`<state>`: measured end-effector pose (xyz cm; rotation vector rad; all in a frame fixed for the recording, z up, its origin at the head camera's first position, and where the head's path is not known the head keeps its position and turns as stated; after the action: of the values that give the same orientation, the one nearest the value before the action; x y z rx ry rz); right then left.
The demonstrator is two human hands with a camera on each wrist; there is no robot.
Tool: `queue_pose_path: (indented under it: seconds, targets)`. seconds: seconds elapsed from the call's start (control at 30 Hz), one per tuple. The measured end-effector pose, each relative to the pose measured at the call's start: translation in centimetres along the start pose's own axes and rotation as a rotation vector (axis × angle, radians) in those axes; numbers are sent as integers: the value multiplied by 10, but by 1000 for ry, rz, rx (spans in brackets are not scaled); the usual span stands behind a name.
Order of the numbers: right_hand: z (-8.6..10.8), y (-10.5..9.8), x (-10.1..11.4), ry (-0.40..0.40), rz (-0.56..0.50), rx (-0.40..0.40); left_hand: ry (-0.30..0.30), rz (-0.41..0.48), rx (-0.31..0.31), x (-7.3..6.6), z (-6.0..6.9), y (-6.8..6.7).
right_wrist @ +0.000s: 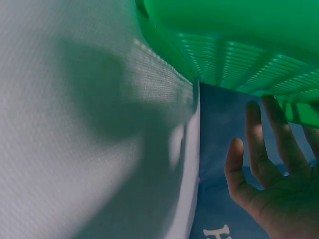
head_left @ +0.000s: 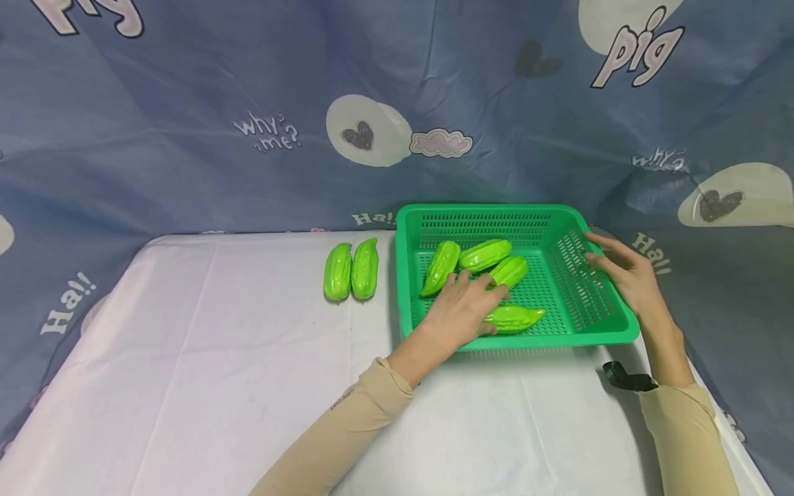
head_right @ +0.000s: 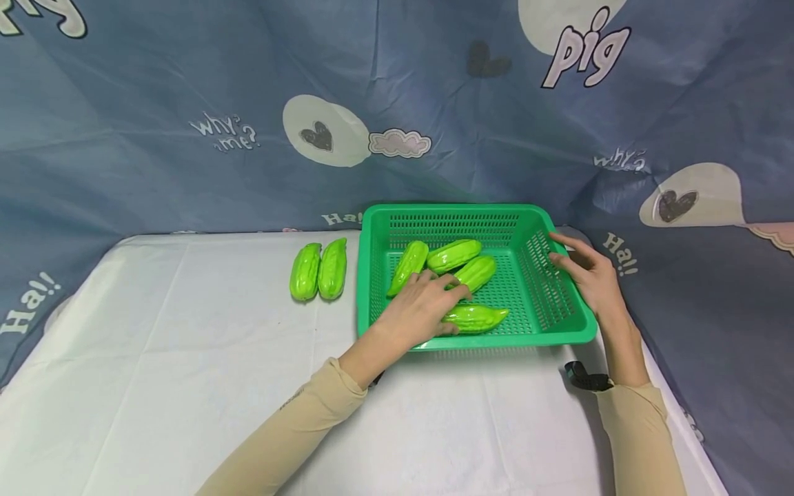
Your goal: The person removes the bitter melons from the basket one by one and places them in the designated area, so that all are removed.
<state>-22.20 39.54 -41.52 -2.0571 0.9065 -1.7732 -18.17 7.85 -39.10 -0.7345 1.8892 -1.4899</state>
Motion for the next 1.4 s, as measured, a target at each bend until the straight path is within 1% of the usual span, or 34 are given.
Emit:
queue_pose_path:
  seconds: [0.2,0.37,0.57,0.7,0.8,0.93,1.07,1.17,1.4]
  targets:
    - [0,1,0,-8,-10,-1,-4,32,14,1,0,2]
    - [0,1,0,2,-18,1,-8,58,35,2,0,3]
    - [-1,2,-1,0,-17,3,5,45,41,2,0,3]
    - [-1,3,-2,-5,-15,7,-14,34,75,4,0,4]
    - [-1,3,-3,-9,-23,1,-19,54,96,4,-1,4]
    - [0,4,-5,-30,-58,-6,-18,80,96,3,-1,5]
    - [-1,5,-6,-40,-82,-6,-49,68,106,4,0,5]
    - [-1,4,-5,-33,-80,-4,-61,64,111,5,0,5]
    - [-1,2,-3,-9,-58,-1,-51,84,96,5,-1,5]
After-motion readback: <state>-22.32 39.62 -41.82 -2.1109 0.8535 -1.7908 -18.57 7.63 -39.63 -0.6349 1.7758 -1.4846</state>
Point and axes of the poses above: each hand's wrist, its own z-axis away from the middle knuckle, its own y-axis out of the palm, x = y × z, the point moved 4 cm from there along -z, towards the middle knuckle, and after that the axes turned 9 degrees about -x, right-handed, at the moved point
